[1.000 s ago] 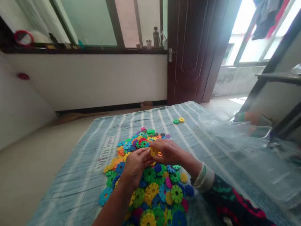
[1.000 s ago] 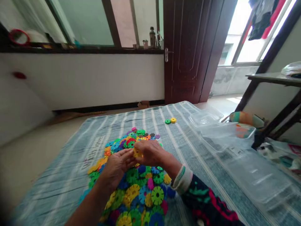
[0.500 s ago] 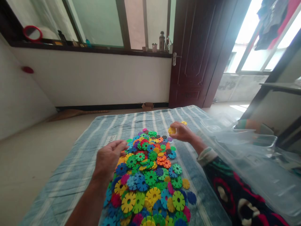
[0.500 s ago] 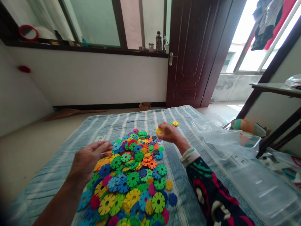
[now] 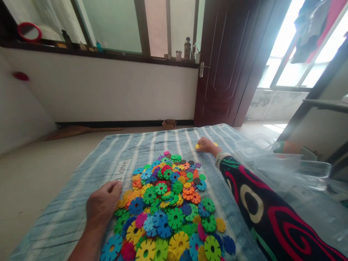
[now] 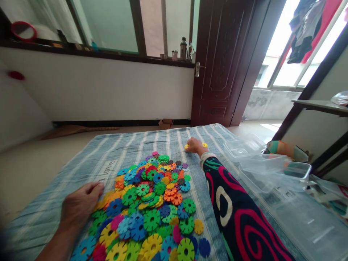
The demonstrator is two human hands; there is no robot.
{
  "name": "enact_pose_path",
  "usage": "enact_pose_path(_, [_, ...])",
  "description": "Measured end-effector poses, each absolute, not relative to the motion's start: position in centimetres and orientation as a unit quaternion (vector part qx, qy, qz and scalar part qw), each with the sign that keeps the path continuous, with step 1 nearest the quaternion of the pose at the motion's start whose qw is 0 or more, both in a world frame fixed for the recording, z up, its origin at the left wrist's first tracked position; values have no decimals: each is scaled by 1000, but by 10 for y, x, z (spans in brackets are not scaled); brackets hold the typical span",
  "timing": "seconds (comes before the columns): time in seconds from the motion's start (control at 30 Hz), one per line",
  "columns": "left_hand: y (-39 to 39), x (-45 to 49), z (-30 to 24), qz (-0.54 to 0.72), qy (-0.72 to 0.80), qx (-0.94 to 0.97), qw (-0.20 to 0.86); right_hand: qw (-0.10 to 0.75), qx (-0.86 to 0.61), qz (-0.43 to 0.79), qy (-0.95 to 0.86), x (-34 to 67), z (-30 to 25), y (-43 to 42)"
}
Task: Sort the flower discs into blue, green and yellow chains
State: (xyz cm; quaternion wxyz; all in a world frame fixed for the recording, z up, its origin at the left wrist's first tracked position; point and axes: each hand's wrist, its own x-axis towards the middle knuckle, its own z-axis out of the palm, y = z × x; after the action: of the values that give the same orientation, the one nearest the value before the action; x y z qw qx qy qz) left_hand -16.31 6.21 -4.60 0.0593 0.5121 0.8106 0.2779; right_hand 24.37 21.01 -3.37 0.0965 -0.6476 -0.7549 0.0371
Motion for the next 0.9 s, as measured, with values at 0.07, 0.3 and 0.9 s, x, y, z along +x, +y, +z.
enact_pose_path(0.07, [62,-162,-46,276,812,511,64,79,-652,45,-752,246,-36,216])
enact_pose_path(0.3, [63,-161,-46,280,815,499,93,56,-658,69,-748,252,-41,225])
enact_pose_path(0.9, [62,-162,-45,281,810,510,67,81,-641,100,-757,259,-33,238])
